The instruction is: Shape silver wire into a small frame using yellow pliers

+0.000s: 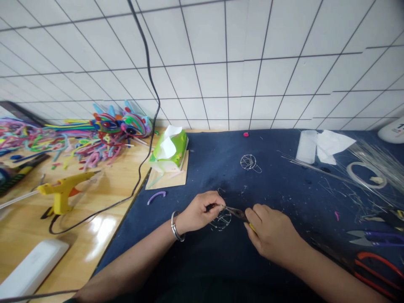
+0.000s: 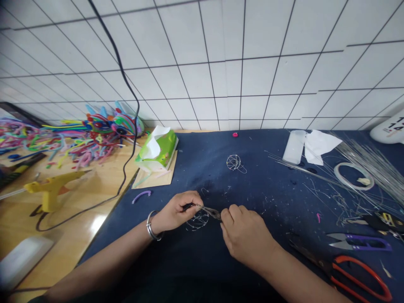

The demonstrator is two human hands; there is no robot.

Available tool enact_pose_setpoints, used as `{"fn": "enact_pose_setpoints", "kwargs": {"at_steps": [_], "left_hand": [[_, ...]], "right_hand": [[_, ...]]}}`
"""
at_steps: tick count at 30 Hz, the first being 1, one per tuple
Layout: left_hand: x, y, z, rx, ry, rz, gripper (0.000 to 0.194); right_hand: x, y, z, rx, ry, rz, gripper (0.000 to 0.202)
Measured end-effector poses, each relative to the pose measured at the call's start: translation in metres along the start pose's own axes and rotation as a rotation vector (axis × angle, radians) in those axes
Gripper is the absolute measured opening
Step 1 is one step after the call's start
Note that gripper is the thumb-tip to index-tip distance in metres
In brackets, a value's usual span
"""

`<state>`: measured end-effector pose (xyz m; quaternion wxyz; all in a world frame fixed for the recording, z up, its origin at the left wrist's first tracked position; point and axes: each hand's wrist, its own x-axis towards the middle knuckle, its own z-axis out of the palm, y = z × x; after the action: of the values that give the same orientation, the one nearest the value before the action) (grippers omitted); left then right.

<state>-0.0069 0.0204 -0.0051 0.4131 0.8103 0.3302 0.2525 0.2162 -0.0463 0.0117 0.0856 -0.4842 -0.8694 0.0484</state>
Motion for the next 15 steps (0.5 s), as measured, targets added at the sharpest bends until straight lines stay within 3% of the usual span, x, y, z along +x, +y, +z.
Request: {"fn": "enact_pose_setpoints", "kwargs": {"at_steps": [7,15], "left_hand": [[0.0011,0.0013,-0.0035,0.003,-0.032,0.019,0.012],[0.0004,-0.0001,-0.0049,-0.006,0.005,0.030,0.010]], "right_hand": [[-0.0006,-0.0001,0.0002,0.057,0.009,-0.002,0.011],[-0.0008,0.0013,0.0064,0.319,-0.043,0.066,0.013]]}}
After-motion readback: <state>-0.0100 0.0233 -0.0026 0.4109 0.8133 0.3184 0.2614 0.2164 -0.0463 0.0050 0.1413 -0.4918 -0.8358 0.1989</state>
